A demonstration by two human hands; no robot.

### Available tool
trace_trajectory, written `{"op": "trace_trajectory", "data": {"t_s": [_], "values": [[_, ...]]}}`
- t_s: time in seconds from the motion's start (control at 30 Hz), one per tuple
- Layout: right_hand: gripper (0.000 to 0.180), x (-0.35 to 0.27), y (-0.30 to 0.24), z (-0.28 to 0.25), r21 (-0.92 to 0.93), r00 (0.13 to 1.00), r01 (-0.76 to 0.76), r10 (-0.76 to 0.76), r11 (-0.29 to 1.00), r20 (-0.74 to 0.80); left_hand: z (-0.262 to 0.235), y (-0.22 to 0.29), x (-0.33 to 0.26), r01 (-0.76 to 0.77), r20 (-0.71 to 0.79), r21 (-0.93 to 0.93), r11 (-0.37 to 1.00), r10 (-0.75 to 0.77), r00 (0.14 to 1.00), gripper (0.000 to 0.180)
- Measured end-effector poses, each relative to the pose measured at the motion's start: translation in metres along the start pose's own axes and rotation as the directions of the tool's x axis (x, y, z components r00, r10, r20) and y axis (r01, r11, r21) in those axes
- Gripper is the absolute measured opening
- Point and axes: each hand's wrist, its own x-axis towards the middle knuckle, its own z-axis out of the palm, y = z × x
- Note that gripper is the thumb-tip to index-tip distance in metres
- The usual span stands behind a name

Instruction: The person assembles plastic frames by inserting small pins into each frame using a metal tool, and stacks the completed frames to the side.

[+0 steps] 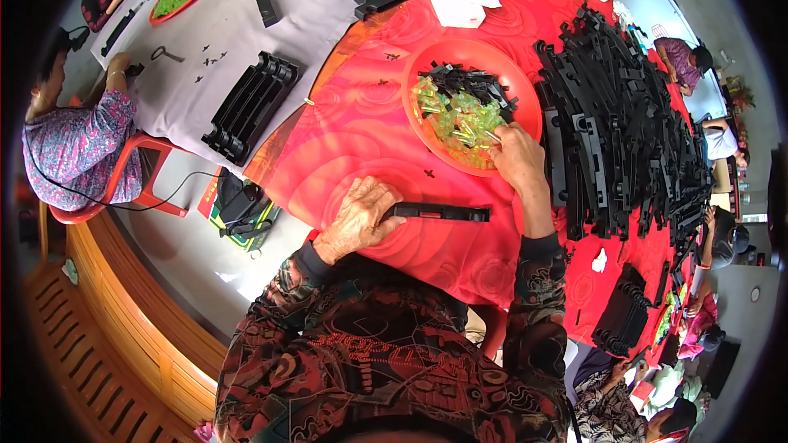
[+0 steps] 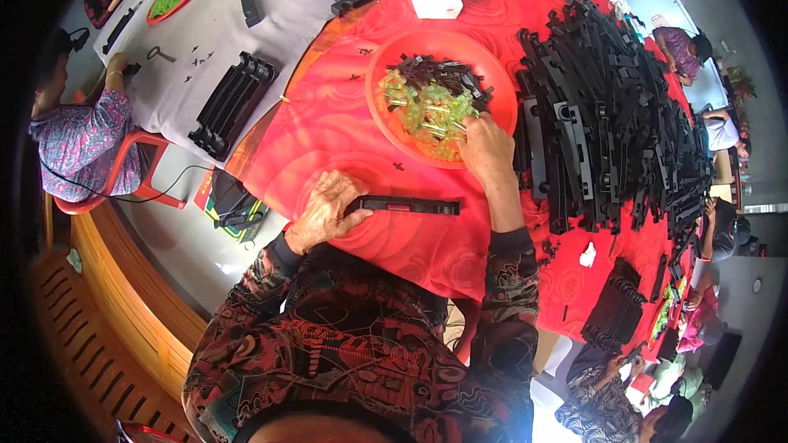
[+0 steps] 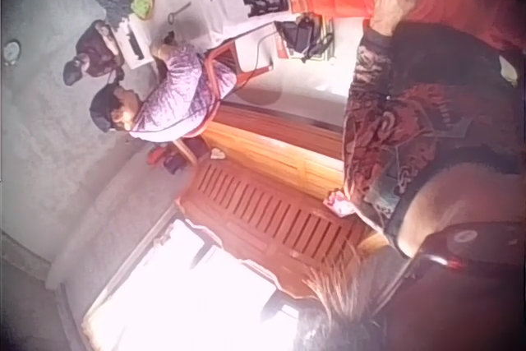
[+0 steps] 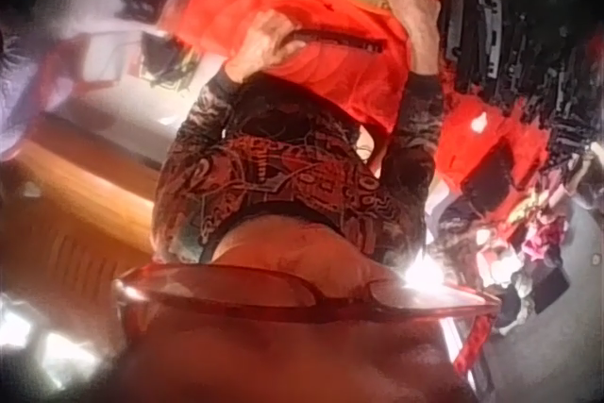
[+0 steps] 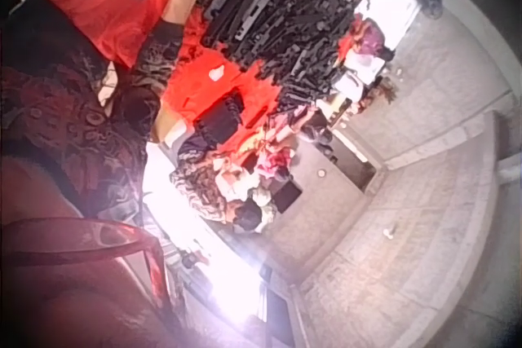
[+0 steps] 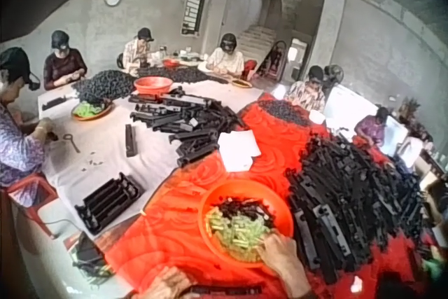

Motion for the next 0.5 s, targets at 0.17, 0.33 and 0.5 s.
{"op": "trace_trajectory", "data": {"t_s": [0.17,0.33,0.5], "values": [[0.027,0.009,0.004,0.002,-0.134,0.999,0.025,-0.022,0.991,0.023,-0.001,0.001,0.001,-0.023,-0.014,-0.001,1.000,0.023,1.000,0.037],[0.022,0.018,0.007,0.007,-0.130,0.994,0.089,-0.081,0.988,0.067,-0.001,0.000,0.001,-0.024,-0.010,0.016,1.000,0.024,1.000,0.037],[0.023,0.016,0.013,0.010,-0.015,0.980,0.196,-0.196,0.980,0.031,-0.002,0.001,0.002,-0.059,-0.033,0.021,0.998,0.060,0.998,0.040]]}}
